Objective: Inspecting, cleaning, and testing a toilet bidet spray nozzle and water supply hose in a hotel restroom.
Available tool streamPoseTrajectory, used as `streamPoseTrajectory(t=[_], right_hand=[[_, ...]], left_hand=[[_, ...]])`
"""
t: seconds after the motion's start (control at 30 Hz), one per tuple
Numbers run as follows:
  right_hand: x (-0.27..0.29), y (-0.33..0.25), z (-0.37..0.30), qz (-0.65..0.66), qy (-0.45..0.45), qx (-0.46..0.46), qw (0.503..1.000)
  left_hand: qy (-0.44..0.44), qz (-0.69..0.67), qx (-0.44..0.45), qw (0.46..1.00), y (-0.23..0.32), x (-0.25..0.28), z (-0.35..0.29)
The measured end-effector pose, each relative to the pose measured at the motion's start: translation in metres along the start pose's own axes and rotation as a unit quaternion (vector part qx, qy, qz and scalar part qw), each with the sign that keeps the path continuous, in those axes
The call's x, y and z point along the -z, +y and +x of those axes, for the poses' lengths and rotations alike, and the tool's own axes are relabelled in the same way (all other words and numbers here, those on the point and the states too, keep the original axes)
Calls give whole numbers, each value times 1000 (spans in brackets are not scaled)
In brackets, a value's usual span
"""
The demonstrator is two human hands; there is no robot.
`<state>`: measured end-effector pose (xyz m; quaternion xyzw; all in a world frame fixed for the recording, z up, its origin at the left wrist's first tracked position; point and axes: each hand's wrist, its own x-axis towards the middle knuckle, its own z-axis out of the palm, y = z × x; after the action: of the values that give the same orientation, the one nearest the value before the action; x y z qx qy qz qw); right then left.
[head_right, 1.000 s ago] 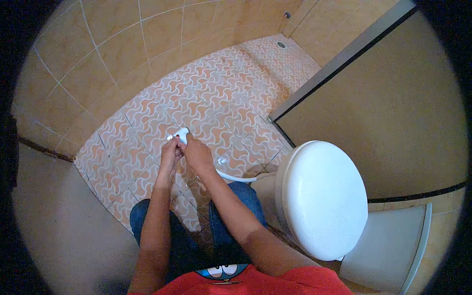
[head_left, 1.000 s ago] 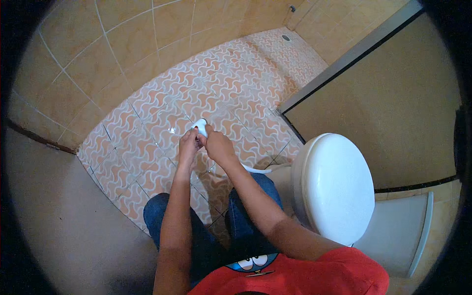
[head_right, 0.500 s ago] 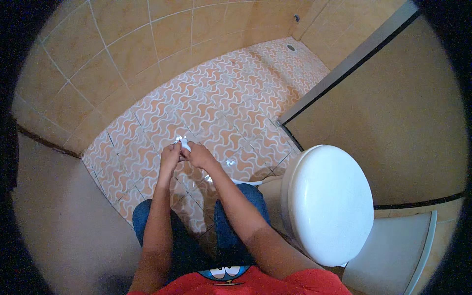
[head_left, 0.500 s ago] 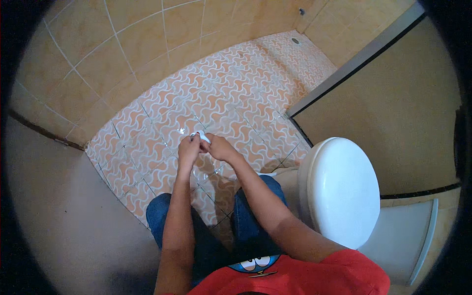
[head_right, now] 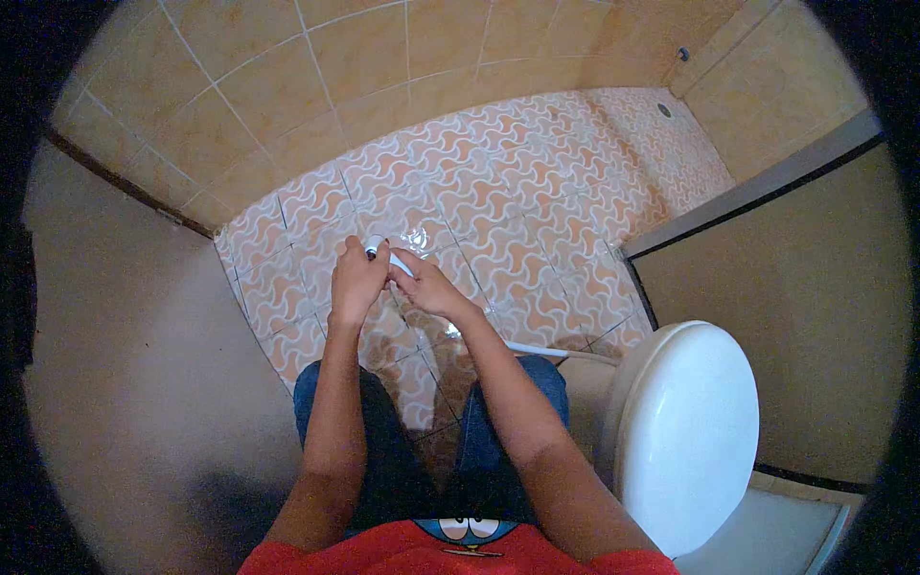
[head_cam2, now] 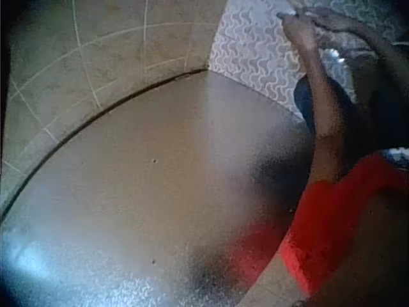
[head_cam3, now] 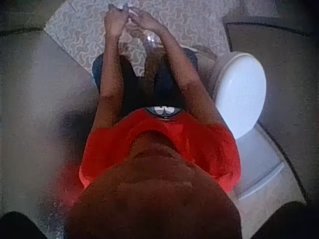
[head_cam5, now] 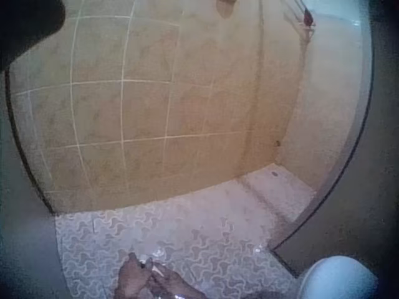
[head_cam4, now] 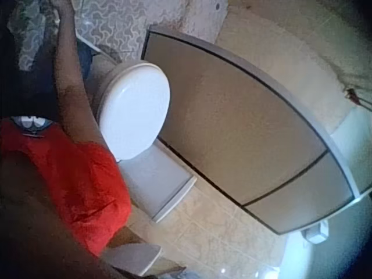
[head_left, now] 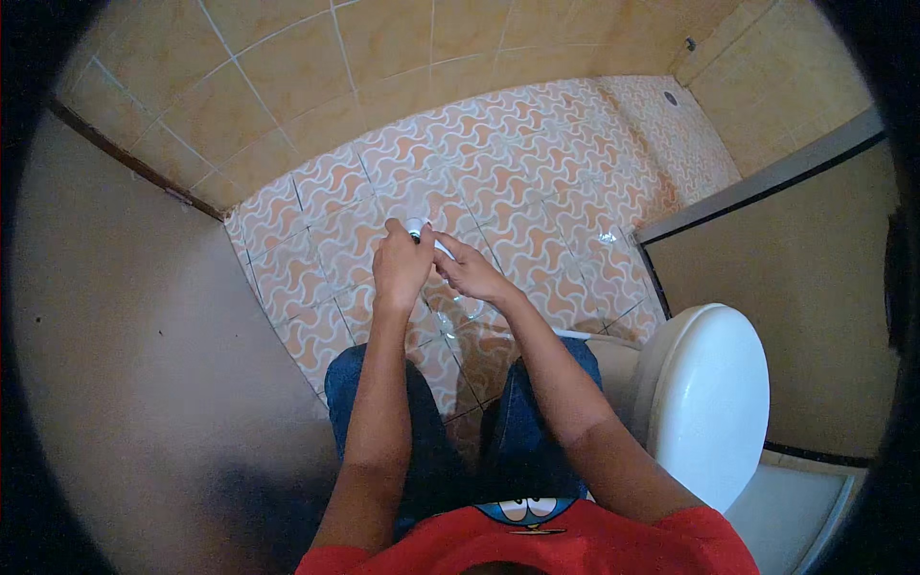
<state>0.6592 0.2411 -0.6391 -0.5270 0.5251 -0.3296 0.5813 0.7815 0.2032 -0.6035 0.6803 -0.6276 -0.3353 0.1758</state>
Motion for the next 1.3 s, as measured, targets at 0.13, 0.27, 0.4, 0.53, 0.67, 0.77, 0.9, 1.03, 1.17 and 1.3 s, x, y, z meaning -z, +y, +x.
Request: streamPoseTrajectory(t=[0.13,0.27,0.4,0.53,0.67,0.77,0.9,1.03,1.17,1.3], right_hand=[[1,15,9,-80,41,69,994],[1,19,10,-72,43,70,994],[-1,3,4,27,-30,13,999],[-7,-12,3,144,-82,-37,985],[-11,1,12,156,-55,10,986],[-15,4,16,141,-7,63,988],[-14,6,18,12,57,118,991],[-10,0,14,-29,107,151,982],[-8,3,14,-65,156,141,976],[-6,2,11,-97,194,125,968]], left_hand=[[6,-41,-14,999,3,1,2],[-25,-49,4,998,4,2,4],[3,48,6,999,-5,6,2],[36,76,14,996,10,24,-6],[79,67,-16,995,17,26,-11],[77,32,-23,996,12,22,-8],[103,4,-66,992,7,17,-4],[117,-72,-103,985,8,10,-1],[113,-103,-113,982,5,2,4],[76,-160,-106,979,4,-6,8]])
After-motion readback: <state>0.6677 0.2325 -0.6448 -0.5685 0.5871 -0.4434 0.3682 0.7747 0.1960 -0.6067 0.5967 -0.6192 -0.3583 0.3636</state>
